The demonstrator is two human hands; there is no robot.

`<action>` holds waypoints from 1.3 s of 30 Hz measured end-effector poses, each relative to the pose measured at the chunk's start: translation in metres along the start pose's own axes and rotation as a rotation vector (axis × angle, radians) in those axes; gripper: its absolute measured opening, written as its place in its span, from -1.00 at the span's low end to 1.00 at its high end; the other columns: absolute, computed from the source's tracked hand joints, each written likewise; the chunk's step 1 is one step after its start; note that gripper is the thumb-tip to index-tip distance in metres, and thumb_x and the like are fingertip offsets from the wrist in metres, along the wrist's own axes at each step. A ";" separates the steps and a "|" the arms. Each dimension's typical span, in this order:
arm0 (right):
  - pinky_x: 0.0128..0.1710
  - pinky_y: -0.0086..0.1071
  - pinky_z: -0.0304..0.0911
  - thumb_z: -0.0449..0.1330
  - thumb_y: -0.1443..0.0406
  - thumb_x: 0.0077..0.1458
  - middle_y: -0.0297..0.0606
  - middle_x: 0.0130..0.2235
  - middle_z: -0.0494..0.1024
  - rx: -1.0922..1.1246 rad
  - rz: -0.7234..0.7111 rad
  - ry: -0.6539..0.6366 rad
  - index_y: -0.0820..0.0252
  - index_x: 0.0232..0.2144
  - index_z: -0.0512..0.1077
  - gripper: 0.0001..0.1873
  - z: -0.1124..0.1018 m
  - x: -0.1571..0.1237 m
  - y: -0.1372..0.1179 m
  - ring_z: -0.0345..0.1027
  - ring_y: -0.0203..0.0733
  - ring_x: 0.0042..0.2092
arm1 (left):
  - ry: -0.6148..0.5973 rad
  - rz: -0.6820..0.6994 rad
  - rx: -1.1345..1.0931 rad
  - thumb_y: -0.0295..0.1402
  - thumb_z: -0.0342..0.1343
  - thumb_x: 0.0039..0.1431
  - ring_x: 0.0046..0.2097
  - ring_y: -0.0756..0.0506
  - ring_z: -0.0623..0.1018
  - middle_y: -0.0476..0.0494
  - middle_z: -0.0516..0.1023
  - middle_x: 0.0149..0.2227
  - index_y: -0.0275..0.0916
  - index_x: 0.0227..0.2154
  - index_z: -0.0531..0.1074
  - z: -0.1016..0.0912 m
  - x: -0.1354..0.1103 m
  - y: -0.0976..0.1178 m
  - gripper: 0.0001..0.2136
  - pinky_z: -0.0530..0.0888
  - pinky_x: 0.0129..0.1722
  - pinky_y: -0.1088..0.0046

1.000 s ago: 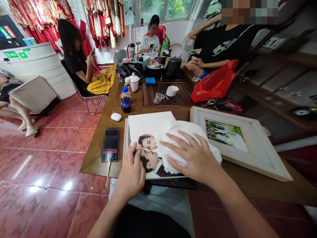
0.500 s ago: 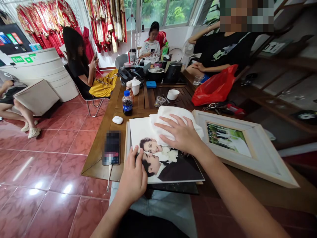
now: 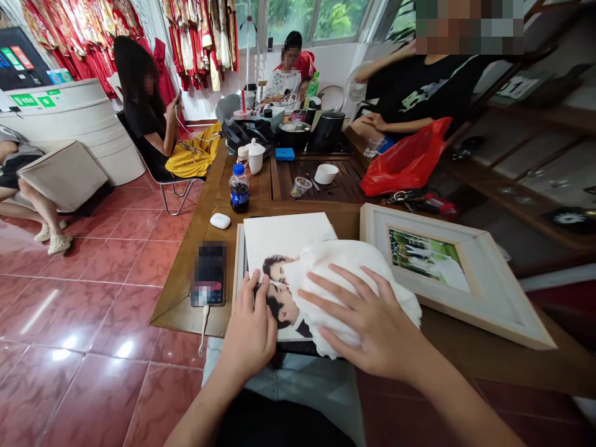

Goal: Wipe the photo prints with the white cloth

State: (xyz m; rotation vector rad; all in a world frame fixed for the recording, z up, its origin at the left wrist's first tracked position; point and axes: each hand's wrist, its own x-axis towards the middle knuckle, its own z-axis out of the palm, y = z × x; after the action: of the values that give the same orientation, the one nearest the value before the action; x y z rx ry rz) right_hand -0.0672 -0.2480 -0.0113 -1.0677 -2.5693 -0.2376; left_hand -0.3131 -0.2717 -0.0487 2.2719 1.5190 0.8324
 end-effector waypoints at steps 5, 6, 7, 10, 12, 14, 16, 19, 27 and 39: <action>0.28 0.21 -0.16 0.09 0.12 0.30 -0.38 0.29 0.41 0.051 0.057 0.031 -0.19 0.25 0.35 -0.52 0.001 0.004 -0.004 0.19 0.15 0.30 | -0.007 -0.010 -0.013 -0.52 -0.16 0.36 0.48 -0.34 0.00 -0.46 0.06 0.42 -0.32 0.38 0.04 -0.001 0.000 0.000 -0.46 0.21 0.37 -0.14; 0.28 0.22 -0.16 0.08 0.11 0.31 -0.38 0.29 0.41 0.047 0.067 0.029 -0.20 0.25 0.35 -0.52 0.003 0.009 -0.002 0.19 0.15 0.30 | -0.008 -0.013 -0.013 -0.51 -0.17 0.37 0.48 -0.33 0.00 -0.45 0.06 0.42 -0.32 0.38 0.04 -0.001 0.000 0.000 -0.47 0.21 0.37 -0.14; 0.28 0.22 -0.16 0.07 0.10 0.32 -0.38 0.30 0.40 0.039 0.074 0.021 -0.20 0.25 0.34 -0.52 0.006 0.015 0.000 0.18 0.16 0.31 | -0.010 -0.014 -0.012 -0.50 -0.17 0.37 0.48 -0.33 0.00 -0.45 0.06 0.42 -0.32 0.37 0.04 -0.001 0.000 0.001 -0.48 0.21 0.37 -0.13; 0.26 0.26 -0.14 0.03 0.08 0.34 -0.35 0.34 0.34 0.001 0.080 -0.008 -0.19 0.28 0.32 -0.51 0.014 0.036 0.013 0.12 0.19 0.34 | -0.017 -0.015 -0.009 -0.49 -0.17 0.38 0.48 -0.33 0.00 -0.45 0.06 0.42 -0.32 0.37 0.05 -0.003 0.001 0.001 -0.49 0.22 0.37 -0.11; 0.25 0.29 -0.13 0.00 0.07 0.36 -0.31 0.35 0.32 -0.027 0.082 -0.019 -0.16 0.29 0.31 -0.50 0.020 0.052 0.024 0.10 0.22 0.34 | -0.025 -0.018 -0.007 -0.49 -0.17 0.39 0.48 -0.34 0.00 -0.45 0.06 0.42 -0.33 0.37 0.05 -0.003 0.001 0.001 -0.49 0.22 0.37 -0.12; 0.24 0.30 -0.13 -0.02 0.06 0.37 -0.28 0.35 0.31 -0.043 0.088 -0.027 -0.14 0.30 0.30 -0.49 0.026 0.068 0.035 0.09 0.22 0.35 | -0.033 -0.021 -0.007 -0.49 -0.17 0.38 0.48 -0.34 -0.01 -0.45 0.06 0.42 -0.33 0.37 0.04 -0.003 0.000 0.001 -0.49 0.22 0.37 -0.13; 0.25 0.31 -0.13 -0.03 0.05 0.37 -0.27 0.36 0.31 -0.047 0.102 -0.034 -0.14 0.30 0.29 -0.49 0.030 0.082 0.045 0.08 0.23 0.35 | -0.034 -0.024 -0.011 -0.50 -0.17 0.38 0.48 -0.34 -0.01 -0.44 0.05 0.42 -0.32 0.38 0.03 -0.003 0.000 0.000 -0.48 0.21 0.37 -0.13; 0.24 0.33 -0.13 -0.04 0.03 0.36 -0.27 0.37 0.28 -0.038 0.127 -0.053 -0.14 0.31 0.29 -0.47 0.035 0.098 0.055 0.06 0.25 0.36 | -0.024 -0.024 -0.013 -0.49 -0.16 0.38 0.48 -0.33 0.00 -0.44 0.07 0.42 -0.31 0.37 0.04 -0.002 0.000 0.000 -0.48 0.22 0.37 -0.12; 0.27 0.31 -0.17 0.00 0.08 0.37 -0.33 0.35 0.33 0.008 0.043 -0.060 -0.21 0.29 0.30 -0.52 0.030 0.093 0.049 0.07 0.19 0.36 | -0.013 -0.036 0.000 -0.52 -0.15 0.36 0.47 -0.37 0.03 -0.49 0.06 0.41 -0.34 0.36 0.05 0.000 0.001 0.002 -0.48 0.24 0.35 -0.15; 0.30 0.27 -0.19 0.13 0.17 0.26 -0.35 0.34 0.34 0.050 -0.115 -0.035 -0.22 0.27 0.33 -0.47 0.010 0.033 0.001 0.12 0.18 0.34 | 0.021 -0.007 -0.014 -0.52 -0.13 0.34 0.47 -0.35 0.04 -0.47 0.09 0.40 -0.33 0.33 0.08 0.002 0.001 0.000 -0.49 0.22 0.36 -0.14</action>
State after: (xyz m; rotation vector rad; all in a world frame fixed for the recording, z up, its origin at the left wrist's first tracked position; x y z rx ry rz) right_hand -0.0906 -0.2232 -0.0082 -0.9157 -2.6561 -0.1840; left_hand -0.3115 -0.2711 -0.0496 2.2536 1.5241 0.8646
